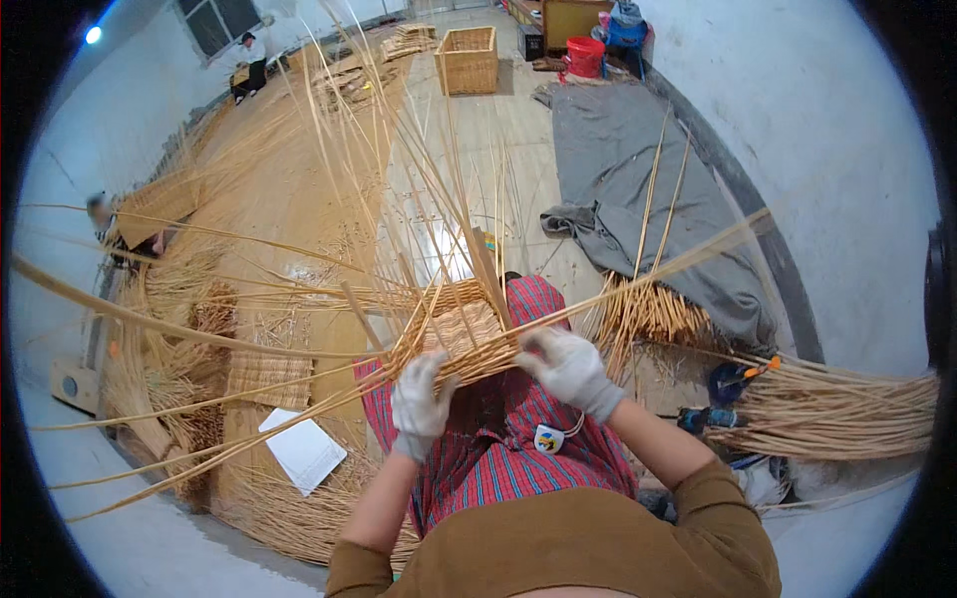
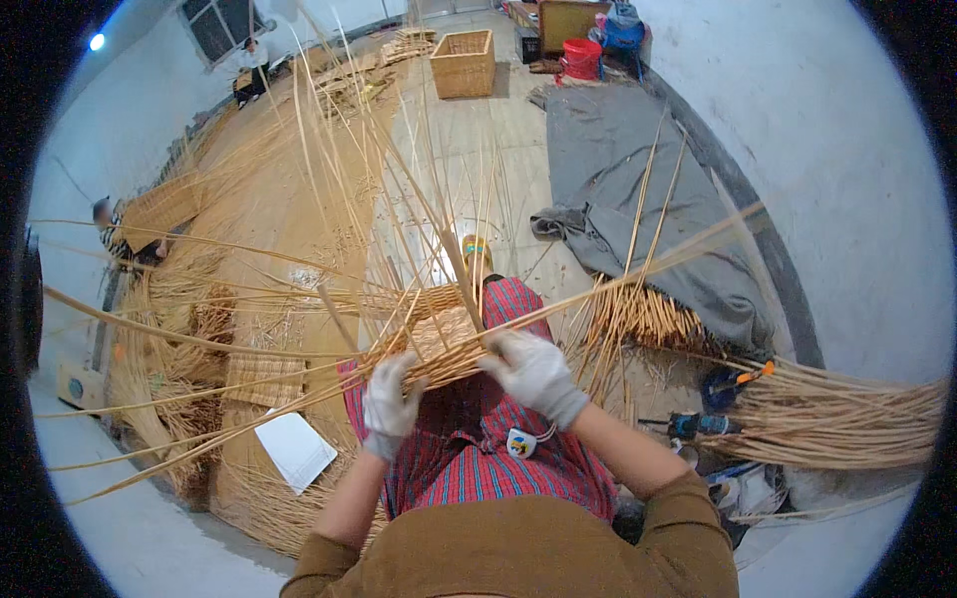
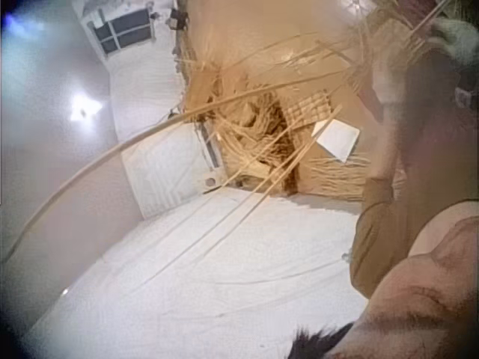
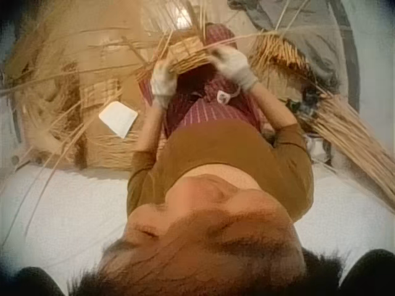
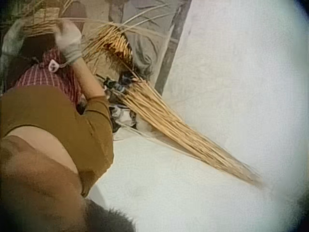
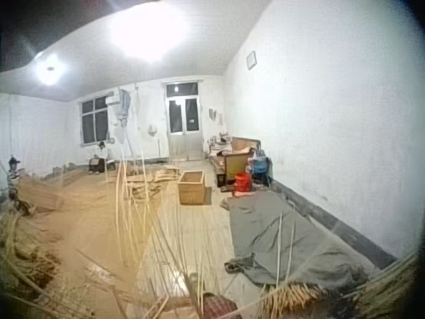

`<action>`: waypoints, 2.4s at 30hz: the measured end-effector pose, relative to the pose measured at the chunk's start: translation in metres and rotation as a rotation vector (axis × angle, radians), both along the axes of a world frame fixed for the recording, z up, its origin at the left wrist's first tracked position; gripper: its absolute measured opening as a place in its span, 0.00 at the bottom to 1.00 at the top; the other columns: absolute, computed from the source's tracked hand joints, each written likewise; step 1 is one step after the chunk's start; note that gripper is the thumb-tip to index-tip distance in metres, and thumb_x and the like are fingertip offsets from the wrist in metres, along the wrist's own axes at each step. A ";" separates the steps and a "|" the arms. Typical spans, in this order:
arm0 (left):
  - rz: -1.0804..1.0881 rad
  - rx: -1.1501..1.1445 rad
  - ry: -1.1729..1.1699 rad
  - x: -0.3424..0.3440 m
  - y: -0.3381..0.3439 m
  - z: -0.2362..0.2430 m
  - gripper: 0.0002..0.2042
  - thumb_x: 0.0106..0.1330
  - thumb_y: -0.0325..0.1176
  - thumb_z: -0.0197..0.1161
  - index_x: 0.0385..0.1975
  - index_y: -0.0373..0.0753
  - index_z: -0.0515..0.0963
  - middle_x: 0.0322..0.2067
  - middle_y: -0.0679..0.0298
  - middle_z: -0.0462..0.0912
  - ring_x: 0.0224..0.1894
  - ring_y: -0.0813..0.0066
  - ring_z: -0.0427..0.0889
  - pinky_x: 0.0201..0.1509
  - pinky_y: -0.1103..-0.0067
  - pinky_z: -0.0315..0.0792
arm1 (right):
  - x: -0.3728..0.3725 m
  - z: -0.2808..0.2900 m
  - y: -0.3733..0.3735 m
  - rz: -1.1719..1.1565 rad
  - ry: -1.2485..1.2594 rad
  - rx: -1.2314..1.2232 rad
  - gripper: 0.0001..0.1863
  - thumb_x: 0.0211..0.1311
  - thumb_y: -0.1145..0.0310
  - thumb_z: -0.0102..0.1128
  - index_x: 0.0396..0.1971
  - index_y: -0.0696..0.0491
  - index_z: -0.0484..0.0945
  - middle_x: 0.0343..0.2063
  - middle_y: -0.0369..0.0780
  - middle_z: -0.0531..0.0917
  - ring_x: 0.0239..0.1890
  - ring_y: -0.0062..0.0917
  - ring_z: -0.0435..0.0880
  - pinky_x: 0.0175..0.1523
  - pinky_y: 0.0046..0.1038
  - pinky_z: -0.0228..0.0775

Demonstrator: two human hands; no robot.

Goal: The person is weaving a wicker basket using long wooden strands and measuring progress with a tape measure.

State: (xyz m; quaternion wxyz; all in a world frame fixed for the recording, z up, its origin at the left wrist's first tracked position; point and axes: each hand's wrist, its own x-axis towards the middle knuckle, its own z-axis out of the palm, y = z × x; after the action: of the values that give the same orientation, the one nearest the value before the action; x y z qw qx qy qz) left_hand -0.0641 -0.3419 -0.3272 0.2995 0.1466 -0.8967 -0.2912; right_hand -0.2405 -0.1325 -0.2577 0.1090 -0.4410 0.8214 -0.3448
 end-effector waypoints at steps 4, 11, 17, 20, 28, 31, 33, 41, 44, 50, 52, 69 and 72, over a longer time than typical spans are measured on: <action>0.182 -0.285 -0.320 0.047 0.001 -0.001 0.32 0.59 0.40 0.69 0.64 0.41 0.65 0.56 0.50 0.74 0.54 0.50 0.77 0.54 0.63 0.75 | 0.007 -0.036 -0.052 0.267 0.591 -0.053 0.29 0.54 0.53 0.66 0.55 0.47 0.75 0.54 0.45 0.79 0.60 0.37 0.74 0.70 0.41 0.56; 0.154 -0.330 -0.261 0.051 -0.031 -0.049 0.27 0.62 0.33 0.65 0.61 0.43 0.66 0.56 0.52 0.75 0.58 0.52 0.76 0.55 0.65 0.77 | 0.001 -0.069 -0.101 0.366 0.593 0.285 0.36 0.49 0.52 0.67 0.61 0.46 0.71 0.60 0.49 0.73 0.66 0.40 0.66 0.74 0.41 0.48; 0.321 -0.237 -0.385 0.068 -0.030 -0.001 0.29 0.54 0.33 0.72 0.59 0.47 0.70 0.53 0.57 0.78 0.53 0.57 0.79 0.50 0.68 0.77 | 0.072 -0.027 -0.156 0.127 -0.101 -0.515 0.23 0.63 0.56 0.56 0.56 0.47 0.73 0.55 0.53 0.75 0.55 0.44 0.77 0.62 0.43 0.65; 0.316 -0.184 -0.337 0.079 -0.040 -0.009 0.31 0.53 0.33 0.73 0.60 0.47 0.70 0.43 0.59 0.81 0.42 0.59 0.82 0.44 0.69 0.77 | 0.058 -0.084 -0.251 0.338 -0.004 0.225 0.25 0.68 0.51 0.46 0.54 0.55 0.74 0.46 0.56 0.80 0.48 0.49 0.80 0.57 0.40 0.69; 0.365 0.016 -0.431 0.080 -0.044 -0.020 0.33 0.53 0.32 0.73 0.61 0.50 0.68 0.26 0.65 0.81 0.27 0.67 0.82 0.32 0.71 0.75 | 0.048 -0.138 -0.307 0.033 -0.864 0.154 0.29 0.56 0.55 0.60 0.55 0.54 0.73 0.42 0.53 0.83 0.48 0.45 0.82 0.51 0.39 0.71; 0.323 -0.030 -0.453 0.068 -0.045 -0.015 0.33 0.54 0.33 0.73 0.61 0.51 0.66 0.23 0.67 0.80 0.23 0.65 0.81 0.29 0.70 0.74 | 0.038 -0.141 -0.305 -0.132 -0.788 0.044 0.38 0.49 0.55 0.66 0.61 0.54 0.68 0.48 0.46 0.82 0.48 0.41 0.82 0.51 0.38 0.72; 0.268 -0.036 -0.466 0.049 -0.041 -0.014 0.34 0.54 0.35 0.73 0.62 0.52 0.64 0.23 0.66 0.81 0.23 0.64 0.81 0.29 0.69 0.74 | 0.031 -0.152 -0.300 -0.328 -0.041 -0.254 0.35 0.58 0.59 0.59 0.65 0.55 0.60 0.38 0.45 0.80 0.36 0.35 0.79 0.41 0.37 0.72; 0.288 -0.077 -0.519 0.056 -0.042 -0.007 0.33 0.53 0.37 0.74 0.59 0.52 0.64 0.21 0.66 0.79 0.22 0.63 0.80 0.26 0.67 0.71 | 0.036 -0.021 -0.299 -0.207 -0.077 -0.171 0.22 0.64 0.64 0.54 0.57 0.54 0.69 0.34 0.47 0.83 0.31 0.31 0.84 0.33 0.32 0.74; 0.271 -0.061 -0.549 0.057 -0.049 -0.007 0.33 0.52 0.38 0.75 0.57 0.51 0.65 0.19 0.67 0.78 0.21 0.63 0.80 0.26 0.67 0.71 | 0.035 0.007 -0.288 0.022 -0.418 -0.229 0.20 0.62 0.59 0.58 0.49 0.55 0.74 0.29 0.47 0.85 0.31 0.34 0.85 0.35 0.34 0.75; 0.180 -0.024 -0.471 0.051 -0.059 -0.018 0.30 0.51 0.40 0.76 0.51 0.49 0.65 0.18 0.68 0.77 0.19 0.68 0.79 0.24 0.71 0.70 | 0.039 0.017 -0.280 -0.086 0.022 -0.757 0.27 0.62 0.48 0.62 0.49 0.56 0.75 0.40 0.47 0.85 0.40 0.28 0.85 0.43 0.27 0.77; 0.178 -0.036 -0.462 0.057 -0.060 -0.017 0.29 0.51 0.41 0.77 0.49 0.49 0.65 0.18 0.68 0.76 0.19 0.70 0.78 0.23 0.73 0.70 | 0.042 0.011 -0.275 0.069 -0.258 -1.003 0.24 0.62 0.54 0.62 0.50 0.57 0.74 0.48 0.50 0.81 0.46 0.32 0.83 0.45 0.27 0.77; 0.136 0.024 -0.659 0.005 -0.037 0.032 0.44 0.45 0.49 0.77 0.63 0.39 0.66 0.53 0.51 0.79 0.52 0.53 0.81 0.52 0.66 0.75 | 0.032 -0.049 -0.120 -0.076 -1.132 -0.835 0.14 0.74 0.57 0.50 0.36 0.54 0.74 0.26 0.35 0.79 0.28 0.20 0.80 0.37 0.26 0.79; 0.068 0.157 -0.611 -0.001 -0.048 0.013 0.48 0.43 0.48 0.79 0.66 0.40 0.63 0.55 0.49 0.77 0.57 0.52 0.77 0.60 0.67 0.70 | -0.019 -0.080 -0.096 -0.327 -1.105 -0.685 0.07 0.72 0.66 0.52 0.41 0.53 0.73 0.32 0.38 0.83 0.34 0.23 0.84 0.39 0.25 0.81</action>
State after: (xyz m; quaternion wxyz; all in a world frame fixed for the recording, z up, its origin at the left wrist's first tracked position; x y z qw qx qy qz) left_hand -0.0652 -0.3896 -0.3145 0.0136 0.2797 -0.9146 -0.2916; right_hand -0.2594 -0.2282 -0.3378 0.3138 -0.0794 0.5454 -0.7732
